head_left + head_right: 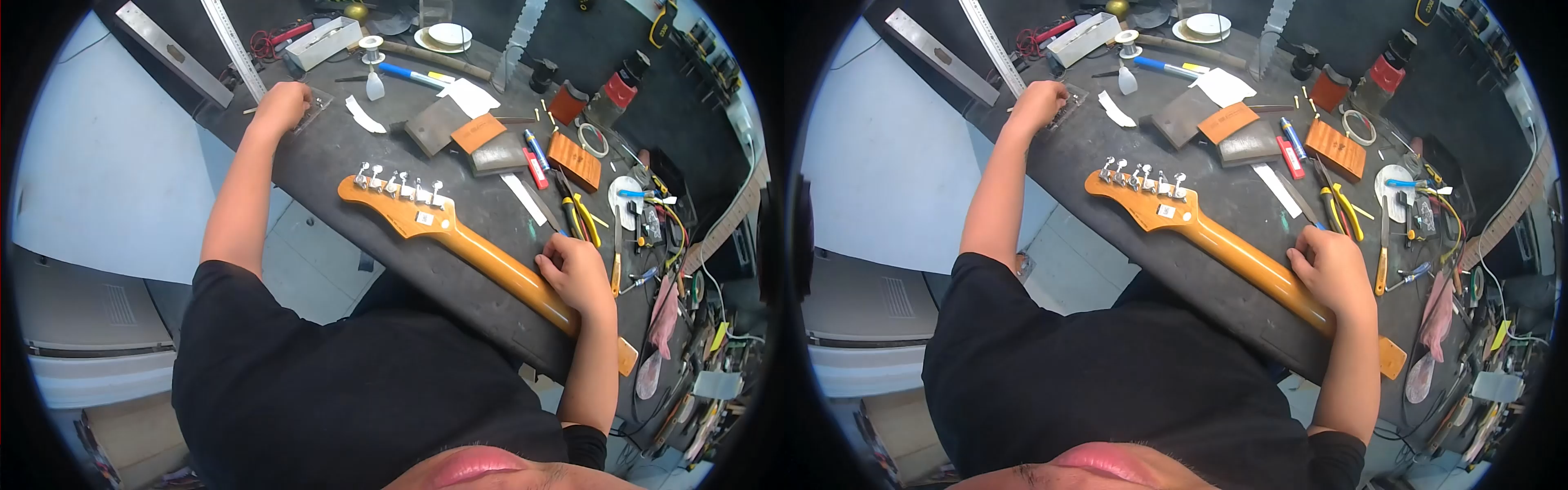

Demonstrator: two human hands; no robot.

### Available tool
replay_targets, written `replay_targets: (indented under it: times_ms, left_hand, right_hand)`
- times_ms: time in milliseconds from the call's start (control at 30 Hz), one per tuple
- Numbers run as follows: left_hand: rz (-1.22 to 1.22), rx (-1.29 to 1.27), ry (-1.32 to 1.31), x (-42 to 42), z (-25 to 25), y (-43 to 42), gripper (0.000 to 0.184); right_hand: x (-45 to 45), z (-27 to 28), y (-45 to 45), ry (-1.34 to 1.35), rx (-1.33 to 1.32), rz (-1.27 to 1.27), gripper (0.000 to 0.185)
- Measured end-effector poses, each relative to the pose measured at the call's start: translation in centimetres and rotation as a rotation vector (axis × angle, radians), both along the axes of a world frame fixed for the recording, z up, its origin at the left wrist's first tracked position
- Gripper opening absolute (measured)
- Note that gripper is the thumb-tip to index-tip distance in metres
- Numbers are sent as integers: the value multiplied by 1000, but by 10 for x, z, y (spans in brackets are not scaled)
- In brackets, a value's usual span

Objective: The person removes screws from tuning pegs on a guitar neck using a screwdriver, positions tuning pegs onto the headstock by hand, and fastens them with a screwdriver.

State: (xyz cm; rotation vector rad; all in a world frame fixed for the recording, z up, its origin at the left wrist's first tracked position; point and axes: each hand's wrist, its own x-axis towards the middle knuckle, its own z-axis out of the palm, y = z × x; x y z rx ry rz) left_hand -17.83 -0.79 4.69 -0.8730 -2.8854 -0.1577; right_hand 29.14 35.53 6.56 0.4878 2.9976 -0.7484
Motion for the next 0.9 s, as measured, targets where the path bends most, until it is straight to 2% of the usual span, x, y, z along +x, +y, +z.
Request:
replay_targets:
  times_ms: [133, 267, 367, 500, 600, 700, 800, 900]
  left_hand:
    - [90, -121, 73, 5, -3, 16, 20]
    - [48, -213, 115, -13, -16, 19, 23]
    - [30, -108, 133, -25, -18, 10, 26]
    - [5, -169, 37, -24, -16, 5, 23]
    - [-10, -66, 89, -15, -12, 1, 22]
    - [-123, -43, -44, 0, 3, -2, 22]
    - [-149, -71, -55, 8, 4, -2, 20]
    - [-200, -105, 76, -13, -16, -6, 13]
  right_hand:
    - [0, 0, 1, 5, -6, 13, 20]
    - [1, -5, 4, 36, 6, 40, 21]
    - [0, -2, 3, -15, -7, 22, 21]
    - [-1, -1, 2, -28, 1, 17, 21]
    - [1, -9, 5, 39, 30, 43, 19]
    - [-1, -1, 2, -37, 4, 9, 21]
    - [-2, 0, 3, -61, 18, 21, 21]
    - [0, -7, 6, -3, 8, 47, 21]
